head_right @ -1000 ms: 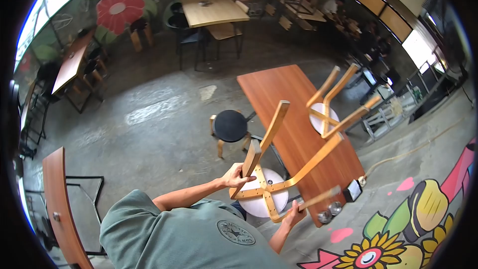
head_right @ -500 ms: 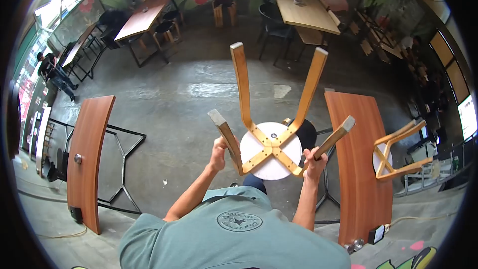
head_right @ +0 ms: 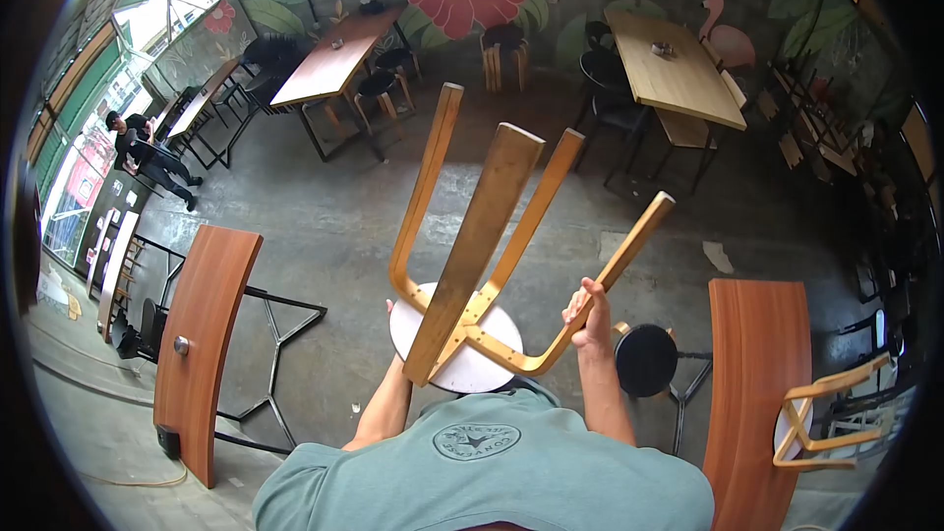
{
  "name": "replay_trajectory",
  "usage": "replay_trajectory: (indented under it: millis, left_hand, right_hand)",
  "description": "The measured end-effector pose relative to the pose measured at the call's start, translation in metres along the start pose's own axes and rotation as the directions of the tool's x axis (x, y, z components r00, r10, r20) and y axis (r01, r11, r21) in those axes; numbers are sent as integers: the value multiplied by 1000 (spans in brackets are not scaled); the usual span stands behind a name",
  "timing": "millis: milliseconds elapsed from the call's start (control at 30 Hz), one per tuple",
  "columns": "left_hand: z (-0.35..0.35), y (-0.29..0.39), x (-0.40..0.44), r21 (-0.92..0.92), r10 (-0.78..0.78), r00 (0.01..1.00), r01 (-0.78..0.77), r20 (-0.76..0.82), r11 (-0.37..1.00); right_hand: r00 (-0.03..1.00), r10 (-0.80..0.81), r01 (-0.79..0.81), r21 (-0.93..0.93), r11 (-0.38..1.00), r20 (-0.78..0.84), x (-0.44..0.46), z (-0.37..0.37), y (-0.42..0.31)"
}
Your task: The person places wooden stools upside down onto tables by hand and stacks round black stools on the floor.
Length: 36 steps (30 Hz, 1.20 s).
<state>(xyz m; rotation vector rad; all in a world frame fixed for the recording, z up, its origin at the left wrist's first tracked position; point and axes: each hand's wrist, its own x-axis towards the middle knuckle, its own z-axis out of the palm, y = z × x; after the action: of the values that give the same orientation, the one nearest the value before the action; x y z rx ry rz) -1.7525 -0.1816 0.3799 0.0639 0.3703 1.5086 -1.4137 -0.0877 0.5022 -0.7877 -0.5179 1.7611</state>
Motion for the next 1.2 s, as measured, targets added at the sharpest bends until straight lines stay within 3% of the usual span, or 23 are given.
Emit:
replay_trajectory:
  millis: [67, 133, 267, 333, 433, 467, 533, 567, 633, 733, 767, 800, 833, 867, 933, 967, 1067, 1100, 1200]
  left_hand:
    - [45, 3, 23, -28, -45, 999, 46, 21, 999]
    - [57, 8, 53, -114, -4, 998, -4, -68, 993]
    - [13, 30, 141, -212, 153, 988, -141, 38, 967]
    - [10, 38, 193, -191, 408, 888, -372, 212, 909]
    - [0, 55, 252, -218, 689, 586, -672, 427, 707]
    - [-3, 65, 272, -225, 688, 588, -668, 426, 710]
    - [-3, 92, 320, -42, 671, 681, -692, 293, 721]
    - [-3, 105, 341, 54, 657, 720, -682, 222, 729]
    - [-1, 135, 384, 249, 624, 778, -620, 73, 744]
    - [5, 184, 446, 517, 590, 792, -445, -154, 731]
    - [5, 205, 465, 330, 460, 874, -393, -156, 858]
    - [24, 219, 481, 311, 414, 882, -338, -226, 888]
    - [49, 235, 497, 290, 366, 882, -282, -298, 915]
    - [55, 248, 517, 295, 352, 888, -266, -295, 918]
    - [64, 269, 553, 282, 293, 911, -211, -289, 936]
    - [69, 276, 570, 285, 282, 913, -198, -294, 938]
    - [79, 295, 620, 316, 242, 904, -129, -353, 940]
    - [86, 300, 638, 323, 242, 905, -126, -351, 938]
    - [96, 314, 686, 381, 128, 910, 35, -393, 924]
  right_hand:
    - [996, 85, -87, -50, 995, -35, 45, 19, 3]
    - [993, 117, -119, -81, 990, -32, 95, 27, 0]
    - [975, 211, -217, -76, 973, -74, 184, 59, -19]
    - [964, 248, -258, -110, 960, -94, 230, 64, -24]
    - [940, 305, -328, -162, 931, -154, 290, 71, -26]
    - [932, 291, -328, -161, 931, -216, 311, 76, -25]
    - [930, 217, -287, -218, 933, -295, 354, 82, -19]
    - [930, 205, -276, -214, 937, -304, 374, 84, -13]
    - [921, 43, -221, -430, 875, -388, 413, 91, -1]
    - [917, -82, -157, -541, 826, -390, 462, 112, 8]
    - [914, -163, -110, -616, 780, -370, 479, 120, 14]
    - [888, -303, -103, -793, 601, -345, 497, 120, 22]
    - [880, -310, -106, -786, 609, -359, 514, 122, 31]
    - [828, -463, -60, -871, 488, -316, 528, 123, 40]
    - [732, -673, 46, -977, 207, -108, 546, 137, 44]
    - [730, -673, 33, -977, 211, -121, 554, 144, 41]
    - [892, -447, 102, -936, 337, -64, 564, 189, 11]
    - [911, -391, 18, -934, 356, -131, 574, 201, 3]
    - [948, -300, 2, -941, 339, -106, 620, 216, 0]
